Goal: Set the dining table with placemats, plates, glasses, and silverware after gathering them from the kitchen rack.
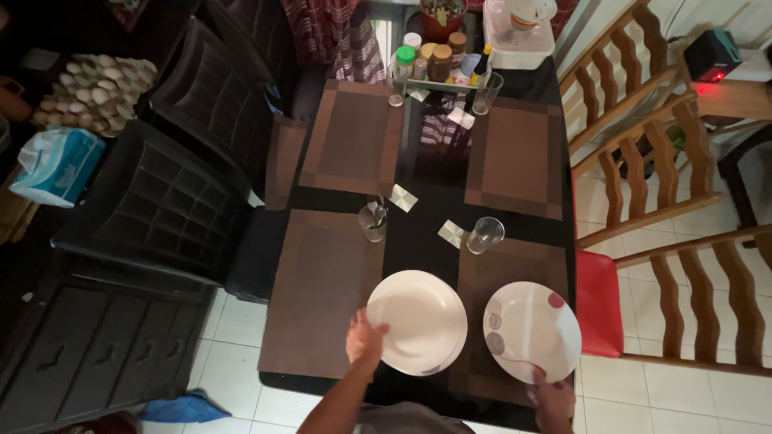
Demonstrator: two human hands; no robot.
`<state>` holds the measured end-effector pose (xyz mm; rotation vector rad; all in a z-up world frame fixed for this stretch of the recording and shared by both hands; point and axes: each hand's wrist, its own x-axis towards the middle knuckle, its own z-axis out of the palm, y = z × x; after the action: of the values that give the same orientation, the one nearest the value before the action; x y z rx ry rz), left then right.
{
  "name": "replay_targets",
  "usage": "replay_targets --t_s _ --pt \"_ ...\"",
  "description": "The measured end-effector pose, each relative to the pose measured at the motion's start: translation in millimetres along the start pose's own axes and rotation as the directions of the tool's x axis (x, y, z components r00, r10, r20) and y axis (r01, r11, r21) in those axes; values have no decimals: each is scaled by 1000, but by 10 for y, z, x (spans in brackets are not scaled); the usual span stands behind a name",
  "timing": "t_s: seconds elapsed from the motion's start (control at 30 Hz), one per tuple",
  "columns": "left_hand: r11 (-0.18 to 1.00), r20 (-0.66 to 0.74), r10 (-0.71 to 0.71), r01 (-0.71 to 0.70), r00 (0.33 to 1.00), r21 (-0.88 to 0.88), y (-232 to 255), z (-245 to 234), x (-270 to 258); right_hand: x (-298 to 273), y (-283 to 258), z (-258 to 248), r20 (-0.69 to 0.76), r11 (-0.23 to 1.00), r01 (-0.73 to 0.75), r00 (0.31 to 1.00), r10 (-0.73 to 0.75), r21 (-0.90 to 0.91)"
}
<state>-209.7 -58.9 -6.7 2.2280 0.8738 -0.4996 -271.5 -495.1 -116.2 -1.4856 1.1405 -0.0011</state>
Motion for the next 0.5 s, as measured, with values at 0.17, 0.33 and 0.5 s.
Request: replay_targets --t_s 0.17,0.33,0.5 --pt "977 -213 129 -161 968 -138 -633 37 372 -422 -80 143 -17 979 188 982 -190 -78" --pt "241 -235 -112 -203 965 -949 -1545 -5 965 -364 218 529 13 414 541 619 -786 -732" --pt "188 -247 -373 -187 895 -964 -1660 -317 829 -1140 -276 1259 293 686 405 914 -282 -604"
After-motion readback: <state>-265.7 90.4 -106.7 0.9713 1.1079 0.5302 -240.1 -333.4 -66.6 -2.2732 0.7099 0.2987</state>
